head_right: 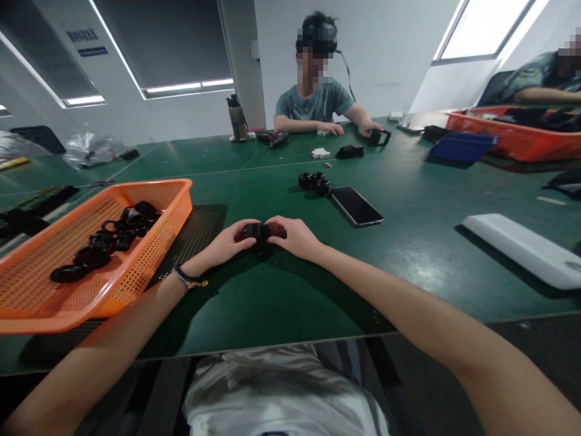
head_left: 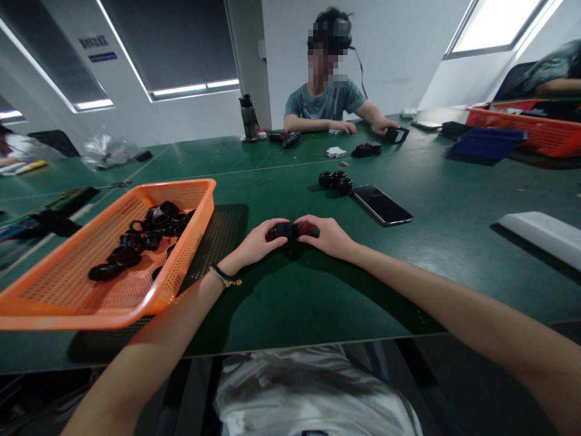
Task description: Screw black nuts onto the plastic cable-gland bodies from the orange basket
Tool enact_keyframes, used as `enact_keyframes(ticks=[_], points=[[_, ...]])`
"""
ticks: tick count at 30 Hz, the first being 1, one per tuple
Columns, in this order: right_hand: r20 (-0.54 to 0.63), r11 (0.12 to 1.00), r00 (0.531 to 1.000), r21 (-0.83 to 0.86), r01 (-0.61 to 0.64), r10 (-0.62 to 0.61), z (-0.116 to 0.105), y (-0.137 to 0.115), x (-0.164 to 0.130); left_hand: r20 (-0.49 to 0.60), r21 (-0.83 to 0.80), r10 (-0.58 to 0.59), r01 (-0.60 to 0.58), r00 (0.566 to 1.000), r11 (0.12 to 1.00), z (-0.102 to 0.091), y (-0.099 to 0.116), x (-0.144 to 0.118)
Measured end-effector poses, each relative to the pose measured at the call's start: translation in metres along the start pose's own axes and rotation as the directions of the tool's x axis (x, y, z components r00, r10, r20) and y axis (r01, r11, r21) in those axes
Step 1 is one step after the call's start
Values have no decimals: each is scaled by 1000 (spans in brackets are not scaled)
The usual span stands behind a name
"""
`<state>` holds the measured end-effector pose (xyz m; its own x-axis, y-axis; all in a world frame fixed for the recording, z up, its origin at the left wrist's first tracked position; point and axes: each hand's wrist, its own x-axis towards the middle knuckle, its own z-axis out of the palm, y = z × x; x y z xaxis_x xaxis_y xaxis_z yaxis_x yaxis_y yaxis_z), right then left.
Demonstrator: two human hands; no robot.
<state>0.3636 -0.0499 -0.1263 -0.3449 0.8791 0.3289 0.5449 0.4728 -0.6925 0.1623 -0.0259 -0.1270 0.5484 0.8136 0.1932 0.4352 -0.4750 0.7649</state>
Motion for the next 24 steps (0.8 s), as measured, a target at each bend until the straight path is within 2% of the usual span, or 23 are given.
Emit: enact_keyframes(ticks=[10, 15, 24], points=[[18, 1000, 1000, -1, -24, 24, 0, -1, 0, 7, -8, -28, 28, 1000, 1000, 0, 2, -1], [25, 1000, 1000, 6, 3, -3, -1, 0, 0, 12, -2, -23, 23, 1000, 1000, -2, 4, -2], [-8, 995, 1000, -93, 25, -26, -3, -4, 0, 2, 3, -32, 32, 999, 999, -1, 5, -2]])
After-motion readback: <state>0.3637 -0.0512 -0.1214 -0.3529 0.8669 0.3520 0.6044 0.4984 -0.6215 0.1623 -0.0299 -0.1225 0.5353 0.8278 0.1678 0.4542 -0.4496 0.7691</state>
